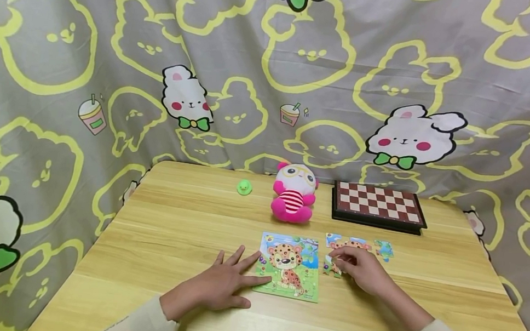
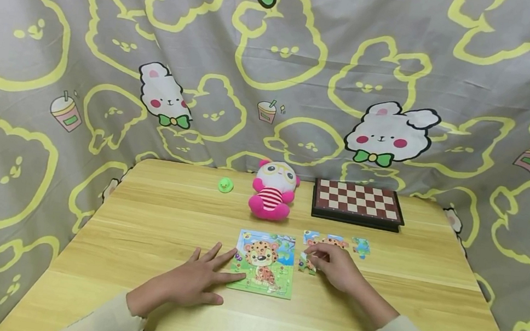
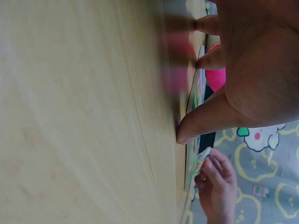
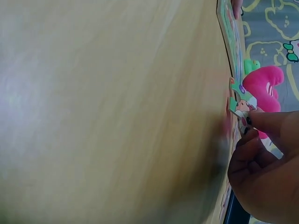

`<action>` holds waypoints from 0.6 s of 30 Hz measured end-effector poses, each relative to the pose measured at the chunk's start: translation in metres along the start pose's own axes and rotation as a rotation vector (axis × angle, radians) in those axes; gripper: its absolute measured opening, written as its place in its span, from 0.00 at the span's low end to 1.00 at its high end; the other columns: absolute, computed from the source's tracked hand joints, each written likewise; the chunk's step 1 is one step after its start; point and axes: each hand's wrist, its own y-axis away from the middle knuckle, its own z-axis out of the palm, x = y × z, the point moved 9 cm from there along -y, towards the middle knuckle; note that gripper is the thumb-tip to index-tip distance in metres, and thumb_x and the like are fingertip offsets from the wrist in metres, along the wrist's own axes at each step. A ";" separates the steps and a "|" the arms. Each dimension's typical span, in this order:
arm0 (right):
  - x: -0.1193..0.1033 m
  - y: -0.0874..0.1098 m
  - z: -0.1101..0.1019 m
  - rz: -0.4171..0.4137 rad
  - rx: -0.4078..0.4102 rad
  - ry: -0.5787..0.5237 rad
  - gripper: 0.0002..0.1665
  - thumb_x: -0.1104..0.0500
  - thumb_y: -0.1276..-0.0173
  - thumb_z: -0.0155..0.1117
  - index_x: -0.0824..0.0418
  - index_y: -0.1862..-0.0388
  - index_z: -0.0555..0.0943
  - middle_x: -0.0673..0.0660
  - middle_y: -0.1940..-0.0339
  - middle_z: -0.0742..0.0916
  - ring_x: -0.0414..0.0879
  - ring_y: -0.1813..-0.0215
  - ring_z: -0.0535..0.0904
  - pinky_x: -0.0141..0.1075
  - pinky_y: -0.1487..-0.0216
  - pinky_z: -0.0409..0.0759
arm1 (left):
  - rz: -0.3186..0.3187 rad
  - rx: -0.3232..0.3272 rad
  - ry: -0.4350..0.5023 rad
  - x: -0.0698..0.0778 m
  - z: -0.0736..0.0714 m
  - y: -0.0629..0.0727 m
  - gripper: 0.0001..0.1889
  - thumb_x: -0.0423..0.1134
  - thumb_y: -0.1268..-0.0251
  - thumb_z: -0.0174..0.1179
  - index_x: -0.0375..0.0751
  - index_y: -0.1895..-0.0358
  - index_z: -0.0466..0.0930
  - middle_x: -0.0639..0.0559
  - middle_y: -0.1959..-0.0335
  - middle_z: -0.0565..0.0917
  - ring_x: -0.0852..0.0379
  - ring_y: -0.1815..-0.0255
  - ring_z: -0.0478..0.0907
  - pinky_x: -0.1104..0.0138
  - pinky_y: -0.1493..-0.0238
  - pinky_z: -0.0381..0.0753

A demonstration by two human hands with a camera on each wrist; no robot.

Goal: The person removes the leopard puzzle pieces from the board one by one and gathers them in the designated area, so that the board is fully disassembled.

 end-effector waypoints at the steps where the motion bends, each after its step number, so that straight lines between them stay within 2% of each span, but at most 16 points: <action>1: 0.000 0.000 0.000 -0.002 0.000 0.005 0.11 0.64 0.23 0.62 0.59 0.48 0.87 0.51 0.62 0.85 0.45 0.65 0.74 0.33 0.68 0.75 | 0.000 0.000 0.001 0.000 0.000 0.000 0.34 0.64 0.28 0.56 0.81 0.21 0.56 0.50 0.14 0.46 0.29 0.17 0.41 0.24 0.32 0.54; 9: 0.001 -0.001 0.000 -0.032 0.013 0.077 0.10 0.65 0.24 0.63 0.57 0.50 0.88 0.49 0.59 0.87 0.44 0.63 0.74 0.34 0.64 0.74 | 0.001 0.002 0.004 0.000 0.001 0.000 0.34 0.64 0.27 0.56 0.81 0.21 0.57 0.50 0.14 0.46 0.29 0.17 0.42 0.24 0.32 0.54; 18: 0.004 -0.002 0.001 -0.044 0.023 0.105 0.11 0.65 0.24 0.63 0.56 0.50 0.88 0.50 0.55 0.87 0.44 0.61 0.75 0.35 0.61 0.75 | 0.001 0.002 0.005 0.000 0.001 0.000 0.34 0.64 0.27 0.56 0.81 0.21 0.56 0.50 0.14 0.46 0.29 0.17 0.41 0.24 0.32 0.54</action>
